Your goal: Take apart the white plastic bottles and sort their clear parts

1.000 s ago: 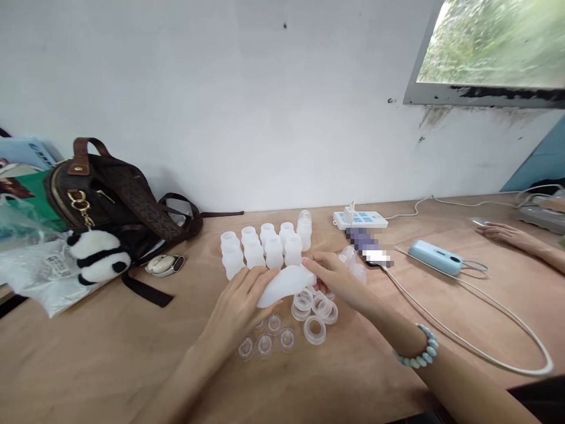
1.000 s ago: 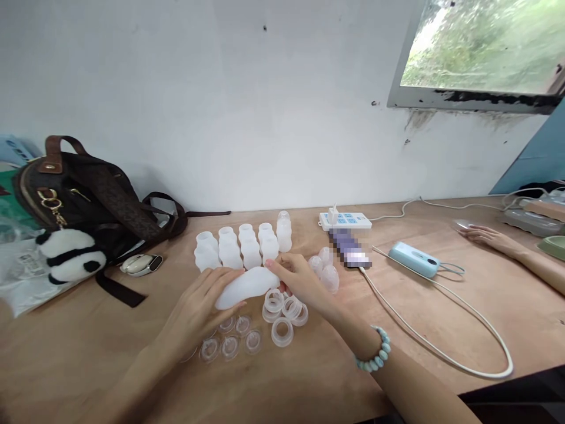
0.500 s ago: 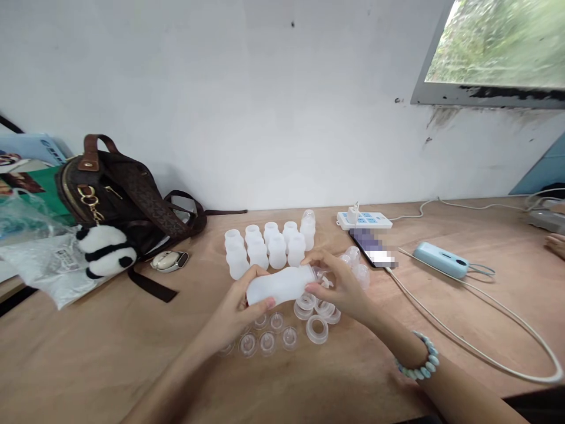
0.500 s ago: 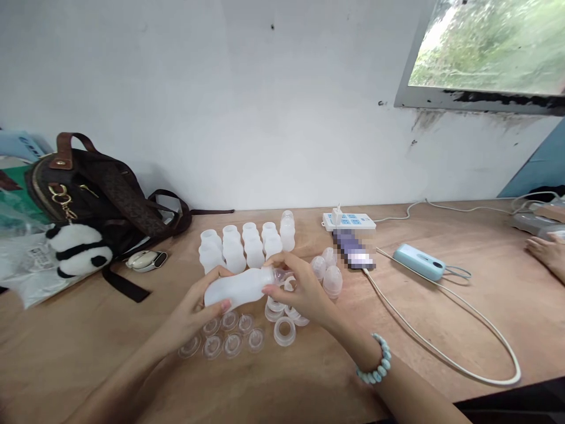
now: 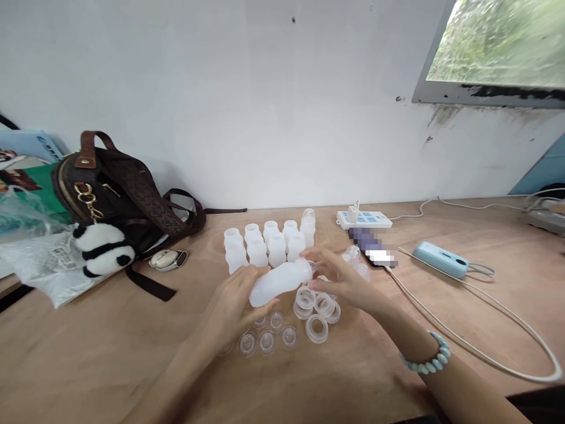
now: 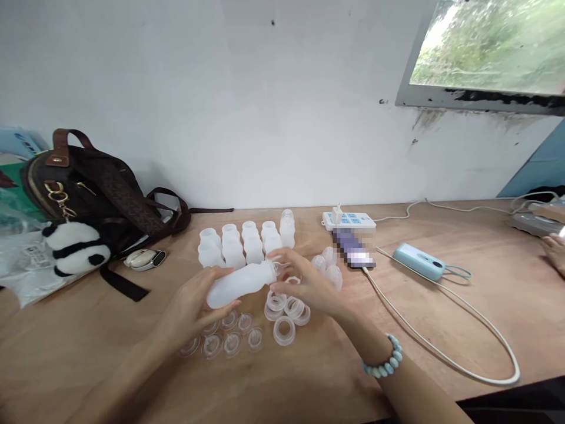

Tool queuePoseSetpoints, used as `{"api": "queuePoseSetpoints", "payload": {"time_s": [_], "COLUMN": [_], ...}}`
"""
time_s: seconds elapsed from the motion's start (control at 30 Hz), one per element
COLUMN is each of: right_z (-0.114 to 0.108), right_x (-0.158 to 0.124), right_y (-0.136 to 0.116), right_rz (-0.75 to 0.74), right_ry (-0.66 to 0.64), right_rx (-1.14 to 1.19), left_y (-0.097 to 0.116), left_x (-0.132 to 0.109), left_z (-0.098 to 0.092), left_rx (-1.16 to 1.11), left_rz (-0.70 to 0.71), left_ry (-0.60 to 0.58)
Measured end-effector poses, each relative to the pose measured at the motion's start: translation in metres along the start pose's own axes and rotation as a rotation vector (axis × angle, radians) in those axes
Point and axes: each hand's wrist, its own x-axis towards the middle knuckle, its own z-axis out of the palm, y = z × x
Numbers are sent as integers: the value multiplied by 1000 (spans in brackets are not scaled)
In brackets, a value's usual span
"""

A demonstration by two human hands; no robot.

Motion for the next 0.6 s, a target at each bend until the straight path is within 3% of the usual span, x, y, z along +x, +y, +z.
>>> {"api": "queuePoseSetpoints", "payload": {"time_s": [0.1,0.27,0.33,0.47,0.53,0.6], "right_z": [-5,2,4,2,-1,-4], "right_x": [0,1,0,-2,-2,-2], "right_y": [3,2,-2,-8,-7,-4], "right_rz": [-66,-30,-183,-543,-577,-517], "right_ry": [23,42,87,322,439,513], "right_rx": [-21,-65,-150,-325,-345,-307], "left_y": [-2,3,4,-1,-5,-7], "left_x": [-1,0,2,5,6,7], "left_z": [1,3,-1,-11,-15,-16], "left_rx": [19,-34,-130,-399,-553,-717], "left_rz": [40,57,-22,-233,-359,-458], "left_ry": [29,23,18,48,62,73]}}
